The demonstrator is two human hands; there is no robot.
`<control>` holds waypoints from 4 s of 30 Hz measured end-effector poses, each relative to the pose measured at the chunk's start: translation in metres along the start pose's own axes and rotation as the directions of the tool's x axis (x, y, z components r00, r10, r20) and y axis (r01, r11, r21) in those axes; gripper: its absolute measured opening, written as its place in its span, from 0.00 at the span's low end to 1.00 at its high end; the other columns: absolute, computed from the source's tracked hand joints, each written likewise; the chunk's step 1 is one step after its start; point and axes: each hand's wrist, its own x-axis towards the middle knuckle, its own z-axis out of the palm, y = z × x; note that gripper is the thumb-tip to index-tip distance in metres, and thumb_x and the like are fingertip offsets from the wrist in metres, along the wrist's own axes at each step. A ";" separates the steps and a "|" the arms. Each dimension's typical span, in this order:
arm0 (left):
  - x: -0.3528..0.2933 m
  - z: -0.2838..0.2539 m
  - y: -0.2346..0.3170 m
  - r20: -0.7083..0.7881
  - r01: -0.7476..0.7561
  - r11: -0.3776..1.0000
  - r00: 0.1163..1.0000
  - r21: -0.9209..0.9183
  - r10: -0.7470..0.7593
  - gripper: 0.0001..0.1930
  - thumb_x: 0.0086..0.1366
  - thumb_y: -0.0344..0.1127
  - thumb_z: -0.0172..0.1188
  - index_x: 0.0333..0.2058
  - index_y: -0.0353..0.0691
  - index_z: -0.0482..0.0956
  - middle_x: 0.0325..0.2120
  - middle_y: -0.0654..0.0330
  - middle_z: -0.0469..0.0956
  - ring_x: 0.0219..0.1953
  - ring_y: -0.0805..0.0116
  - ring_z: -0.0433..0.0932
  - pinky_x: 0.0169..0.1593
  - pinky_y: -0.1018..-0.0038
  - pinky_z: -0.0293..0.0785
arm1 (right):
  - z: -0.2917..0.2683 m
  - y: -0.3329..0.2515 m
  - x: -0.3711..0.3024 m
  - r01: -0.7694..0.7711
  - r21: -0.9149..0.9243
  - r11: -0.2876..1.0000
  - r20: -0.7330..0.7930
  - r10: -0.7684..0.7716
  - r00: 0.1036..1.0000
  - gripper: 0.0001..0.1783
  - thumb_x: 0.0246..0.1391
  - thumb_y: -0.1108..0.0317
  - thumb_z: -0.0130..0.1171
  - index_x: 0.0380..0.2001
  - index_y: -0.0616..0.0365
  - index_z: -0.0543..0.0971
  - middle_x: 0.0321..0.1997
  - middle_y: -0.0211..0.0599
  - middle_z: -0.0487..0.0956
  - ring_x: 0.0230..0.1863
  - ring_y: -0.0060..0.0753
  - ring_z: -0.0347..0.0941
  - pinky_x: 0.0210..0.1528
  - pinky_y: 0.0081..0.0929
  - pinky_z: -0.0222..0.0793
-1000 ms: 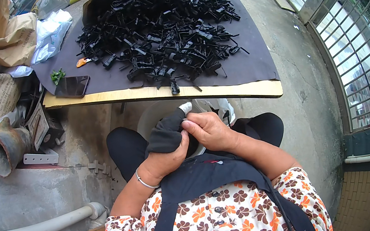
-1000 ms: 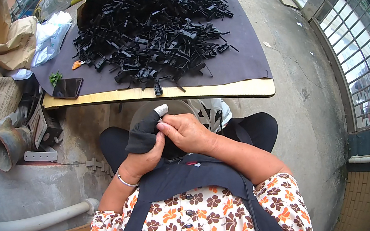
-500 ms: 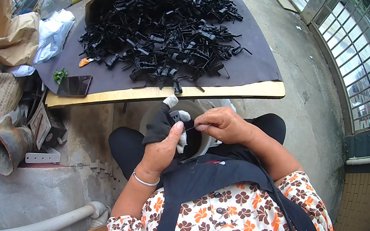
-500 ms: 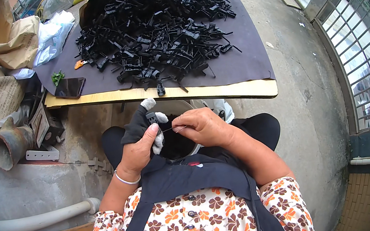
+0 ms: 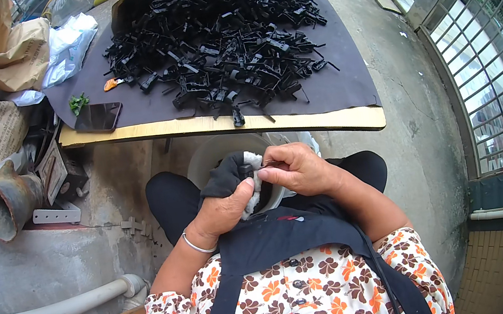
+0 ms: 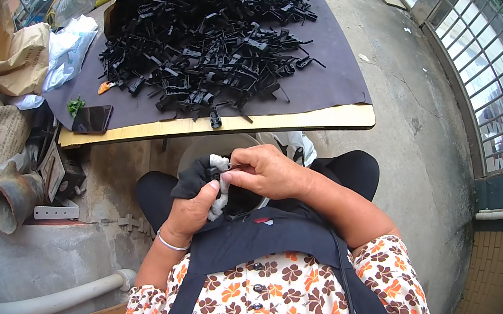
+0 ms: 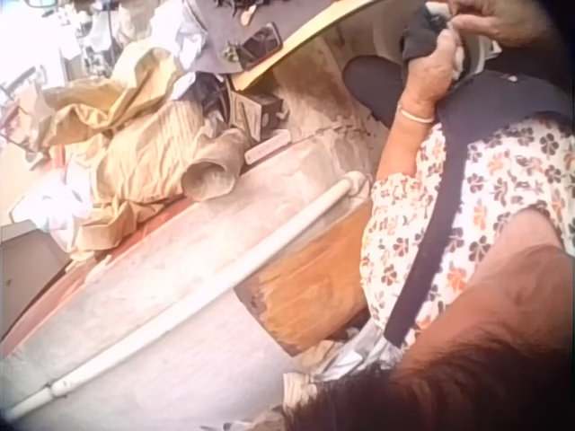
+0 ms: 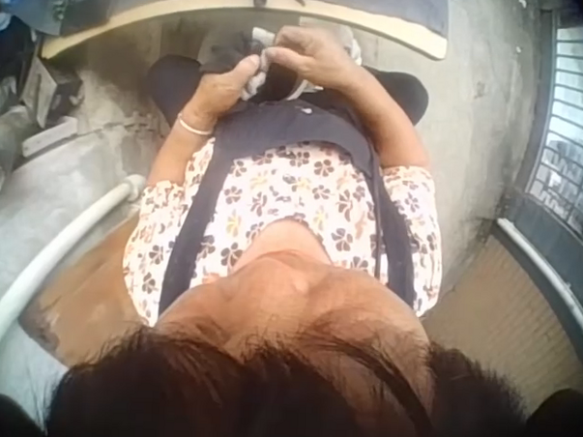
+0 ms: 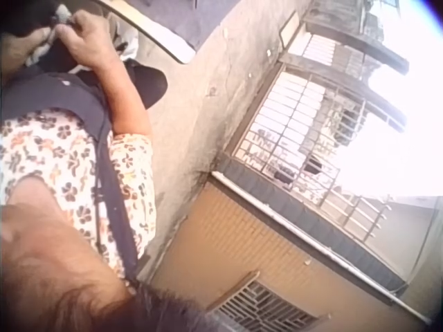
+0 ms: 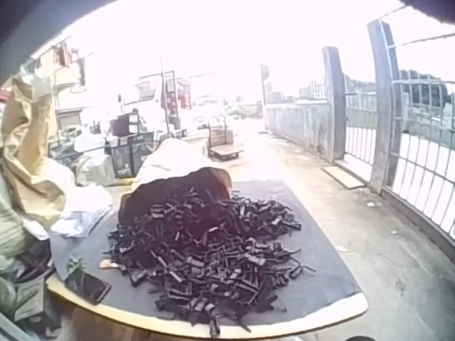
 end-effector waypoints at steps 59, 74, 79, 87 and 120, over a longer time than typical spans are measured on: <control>0.001 0.015 0.007 -0.122 -0.353 0.785 0.873 0.509 0.472 0.15 0.65 0.26 0.46 0.49 0.28 0.71 0.40 0.47 0.76 0.42 0.56 0.77 0.48 0.69 0.70 | 0.022 -0.011 -0.004 0.076 0.055 0.996 -0.074 -0.072 0.995 0.11 0.60 0.68 0.50 0.25 0.63 0.69 0.19 0.44 0.69 0.19 0.39 0.63 0.25 0.32 0.63; 0.004 0.013 0.001 -0.086 -0.333 0.619 0.833 0.712 0.547 0.14 0.65 0.26 0.47 0.48 0.29 0.72 0.44 0.46 0.75 0.45 0.52 0.74 0.50 0.67 0.69 | 0.031 -0.001 0.007 -0.030 0.530 0.848 0.056 0.000 0.998 0.14 0.65 0.65 0.45 0.26 0.61 0.70 0.20 0.22 0.67 0.25 0.16 0.61 0.27 0.20 0.61; 0.018 -0.014 -0.021 -0.031 -0.258 0.492 0.863 0.832 0.505 0.15 0.62 0.28 0.53 0.49 0.34 0.74 0.44 0.49 0.77 0.46 0.55 0.76 0.52 0.67 0.68 | -0.004 0.035 0.021 -0.017 -0.535 0.845 -0.365 -0.212 0.907 0.10 0.55 0.63 0.56 0.30 0.59 0.73 0.23 0.43 0.75 0.25 0.46 0.73 0.29 0.35 0.69; 0.031 -0.014 -0.031 -0.175 -0.251 0.652 0.839 0.715 0.515 0.09 0.62 0.28 0.52 0.39 0.33 0.78 0.33 0.52 0.79 0.35 0.56 0.77 0.42 0.67 0.72 | -0.015 0.066 0.037 -0.068 -0.751 0.657 -0.339 -0.295 0.893 0.07 0.51 0.68 0.57 0.31 0.57 0.72 0.24 0.42 0.76 0.27 0.46 0.75 0.29 0.38 0.70; 0.016 -0.003 0.000 0.114 -0.237 0.853 0.972 0.465 0.207 0.19 0.62 0.27 0.49 0.52 0.31 0.67 0.36 0.50 0.77 0.36 0.59 0.75 0.43 0.70 0.71 | 0.009 0.005 0.014 0.118 -0.037 0.992 -0.174 -0.122 0.977 0.14 0.52 0.63 0.63 0.30 0.60 0.70 0.19 0.35 0.70 0.22 0.23 0.66 0.26 0.24 0.65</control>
